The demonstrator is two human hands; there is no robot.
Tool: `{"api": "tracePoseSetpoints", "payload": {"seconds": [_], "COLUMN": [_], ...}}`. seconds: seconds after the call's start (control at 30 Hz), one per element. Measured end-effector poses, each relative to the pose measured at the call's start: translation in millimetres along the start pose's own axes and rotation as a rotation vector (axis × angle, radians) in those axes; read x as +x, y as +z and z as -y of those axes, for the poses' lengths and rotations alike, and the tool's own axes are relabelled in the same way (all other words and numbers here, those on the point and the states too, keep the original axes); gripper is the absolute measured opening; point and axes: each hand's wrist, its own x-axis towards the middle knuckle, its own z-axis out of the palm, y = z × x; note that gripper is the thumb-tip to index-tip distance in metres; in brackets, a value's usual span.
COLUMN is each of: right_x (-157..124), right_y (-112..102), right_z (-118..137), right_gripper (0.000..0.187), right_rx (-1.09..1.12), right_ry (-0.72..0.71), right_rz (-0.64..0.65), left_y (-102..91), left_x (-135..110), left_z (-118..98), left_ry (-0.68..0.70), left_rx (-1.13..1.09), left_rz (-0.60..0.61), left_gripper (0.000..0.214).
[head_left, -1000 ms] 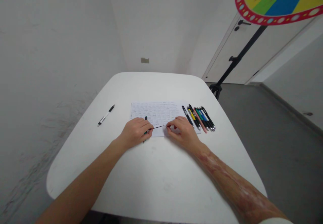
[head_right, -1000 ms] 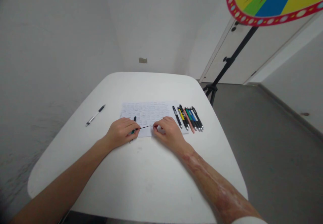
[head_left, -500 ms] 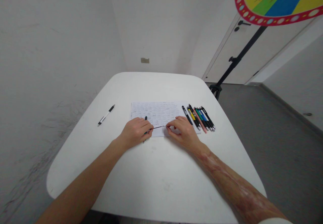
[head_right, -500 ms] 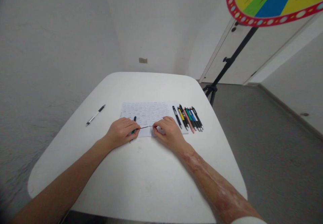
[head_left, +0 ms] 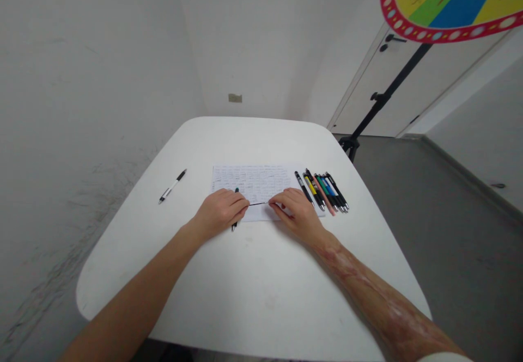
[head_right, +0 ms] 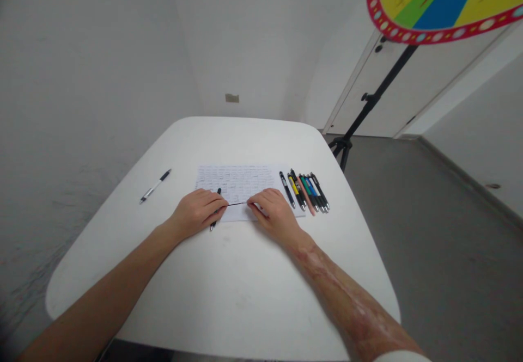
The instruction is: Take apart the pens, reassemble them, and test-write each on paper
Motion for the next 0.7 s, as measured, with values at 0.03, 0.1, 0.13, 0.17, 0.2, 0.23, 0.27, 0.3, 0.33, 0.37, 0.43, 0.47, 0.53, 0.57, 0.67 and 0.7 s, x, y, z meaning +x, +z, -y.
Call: {"api": "tracePoseSetpoints", "payload": {"seconds": [0.03,0.1,0.13,0.17,0.2,0.23,0.27,0.3,0.33,0.37,0.43,0.47,0.53,0.57,0.67,0.7], "right_x": [0.0,0.0,0.1,0.1,0.1,-0.1,-0.4,-0.9,-1.5,-2.3,-4.0,-4.8,-5.8,-5.9,-5.1,-4.6], "right_y": [0.5,1.9,2.7,3.5,4.2,4.8,5.3,5.6,5.8,5.9,5.7,5.5,5.3,5.3,5.1,5.0], "right_z": [0.5,1.5,2.1,2.7,3.2,3.8,4.2,4.5,4.7,4.8,4.5,4.3,3.8,3.5,3.6,3.8], "right_gripper": [0.011,0.009,0.008,0.008,0.007,0.007,0.007,0.007,0.006,0.005,0.007,0.010,0.012,0.009,0.004,0.005], "right_rx": [0.011,0.031,0.042,0.054,0.067,0.081,0.094,0.104,0.111,0.116,0.132,0.143,0.166,0.173,0.178,0.179], "right_ry": [0.002,0.009,0.013,0.015,0.015,0.017,0.024,0.038,0.060,0.087,0.139,0.160,0.186,0.193,0.201,0.200], "right_rz": [0.000,0.009,0.016,0.023,0.029,0.032,0.033,0.030,0.026,0.020,0.006,-0.004,-0.024,-0.035,-0.045,-0.043], "left_y": [0.2,1.7,2.7,3.7,4.5,5.1,5.5,5.6,5.5,5.3,4.9,4.7,4.5,4.4,4.1,3.9], "left_x": [0.2,0.5,0.7,1.0,1.4,1.8,2.3,2.7,3.0,3.1,2.8,2.5,1.9,1.8,2.2,2.5], "left_z": [-0.4,-1.7,-2.5,-3.6,-4.7,-5.8,-6.9,-7.8,-8.4,-8.9,-9.2,-9.1,-8.6,-8.3,-8.0,-8.1], "left_ry": [0.000,0.000,0.001,0.006,0.008,0.010,0.010,0.009,0.004,-0.003,-0.022,-0.030,-0.038,-0.038,-0.028,-0.024], "left_rx": [-0.004,-0.021,-0.031,-0.042,-0.051,-0.059,-0.065,-0.070,-0.074,-0.080,-0.090,-0.093,-0.089,-0.084,-0.077,-0.080], "left_rz": [0.005,0.011,0.010,0.009,0.006,0.003,-0.001,-0.003,-0.004,-0.005,-0.005,-0.005,-0.005,-0.008,-0.028,-0.032], "left_gripper": [0.018,0.020,0.020,0.020,0.020,0.019,0.019,0.019,0.019,0.019,0.020,0.021,0.021,0.020,0.018,0.018]}}
